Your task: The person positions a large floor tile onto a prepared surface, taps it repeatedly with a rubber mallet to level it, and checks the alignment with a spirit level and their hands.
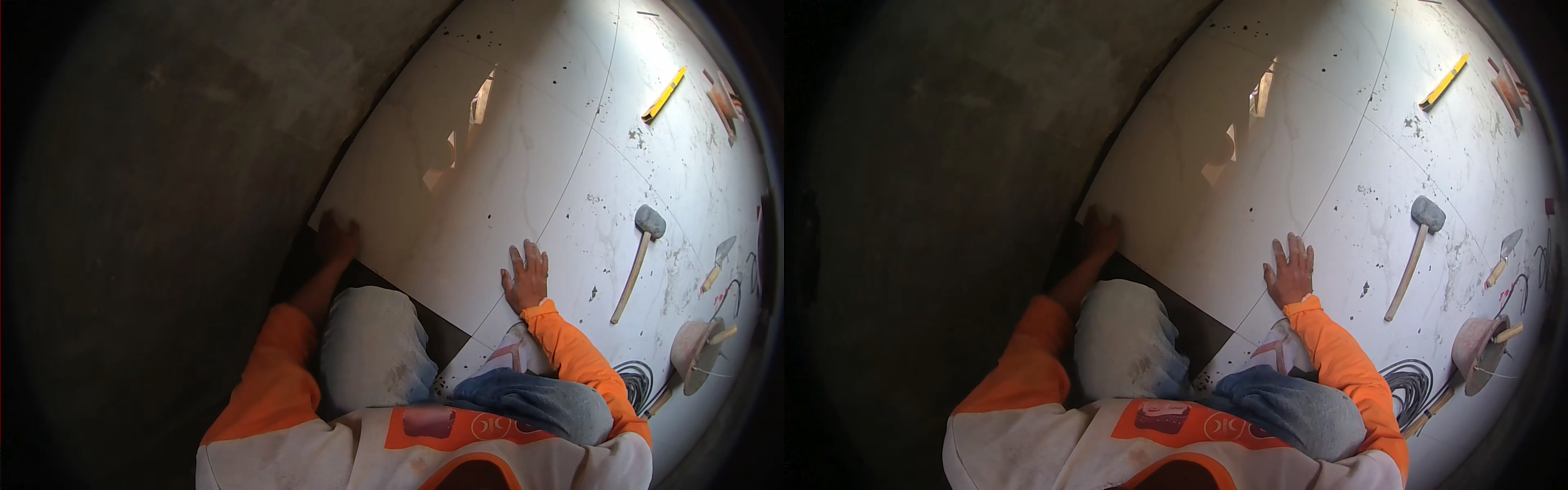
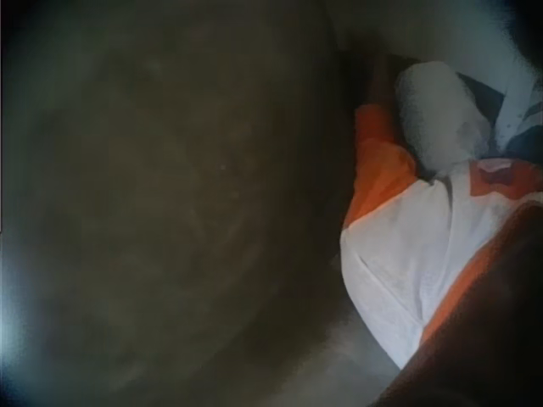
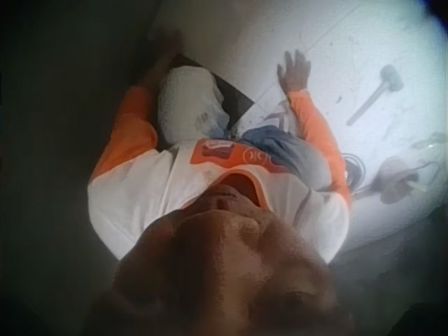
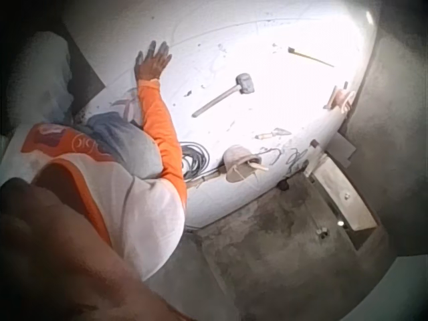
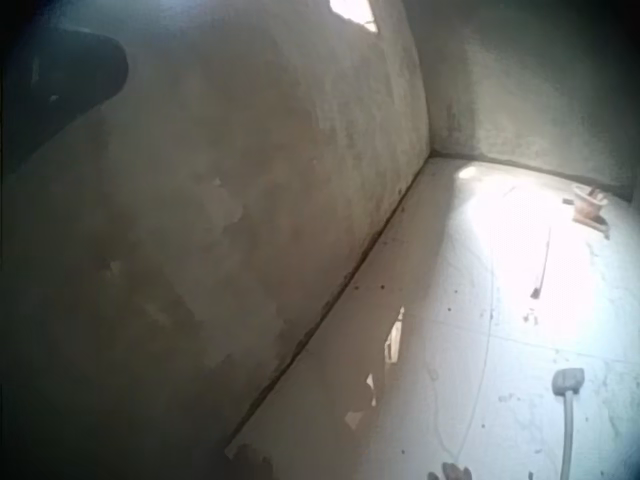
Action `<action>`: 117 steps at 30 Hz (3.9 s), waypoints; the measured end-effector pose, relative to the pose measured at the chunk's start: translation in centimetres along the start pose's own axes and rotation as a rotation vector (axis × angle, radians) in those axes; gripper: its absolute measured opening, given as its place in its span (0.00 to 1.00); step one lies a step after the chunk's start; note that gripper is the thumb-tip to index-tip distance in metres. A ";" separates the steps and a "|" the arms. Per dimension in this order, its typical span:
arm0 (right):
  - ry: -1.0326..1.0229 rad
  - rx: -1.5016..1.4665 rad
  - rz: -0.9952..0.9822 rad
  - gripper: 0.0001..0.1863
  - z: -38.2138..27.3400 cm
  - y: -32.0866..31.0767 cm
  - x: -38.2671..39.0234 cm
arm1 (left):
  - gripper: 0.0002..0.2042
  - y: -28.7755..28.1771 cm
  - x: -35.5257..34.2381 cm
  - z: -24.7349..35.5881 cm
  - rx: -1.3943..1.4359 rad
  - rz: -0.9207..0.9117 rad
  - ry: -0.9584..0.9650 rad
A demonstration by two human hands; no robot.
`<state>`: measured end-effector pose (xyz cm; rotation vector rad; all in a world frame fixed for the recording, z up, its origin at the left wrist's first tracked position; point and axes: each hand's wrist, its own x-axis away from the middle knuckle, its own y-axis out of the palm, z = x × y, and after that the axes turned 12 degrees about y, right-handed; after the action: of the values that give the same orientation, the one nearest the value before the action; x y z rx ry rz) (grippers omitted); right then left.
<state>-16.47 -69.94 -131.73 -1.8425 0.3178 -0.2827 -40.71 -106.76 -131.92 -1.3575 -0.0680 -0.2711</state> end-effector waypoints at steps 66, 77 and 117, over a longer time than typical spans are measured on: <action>0.214 0.144 0.216 0.32 12.9 0.2 -10.9 | 0.39 5.5 2.4 0.6 -0.013 0.265 -0.193; 0.275 0.064 0.185 0.36 10.7 3.5 -11.6 | 0.41 2.8 1.0 -12.5 -0.069 -0.115 -0.148; -0.057 -0.177 -0.186 0.43 0.2 -0.3 3.1 | 0.22 2.4 14.5 21.6 1.356 -0.149 -1.239</action>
<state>-13.45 -70.75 -131.42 -2.0547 0.1353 -0.3383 -23.80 -87.54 -126.62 0.0164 -1.1645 0.4887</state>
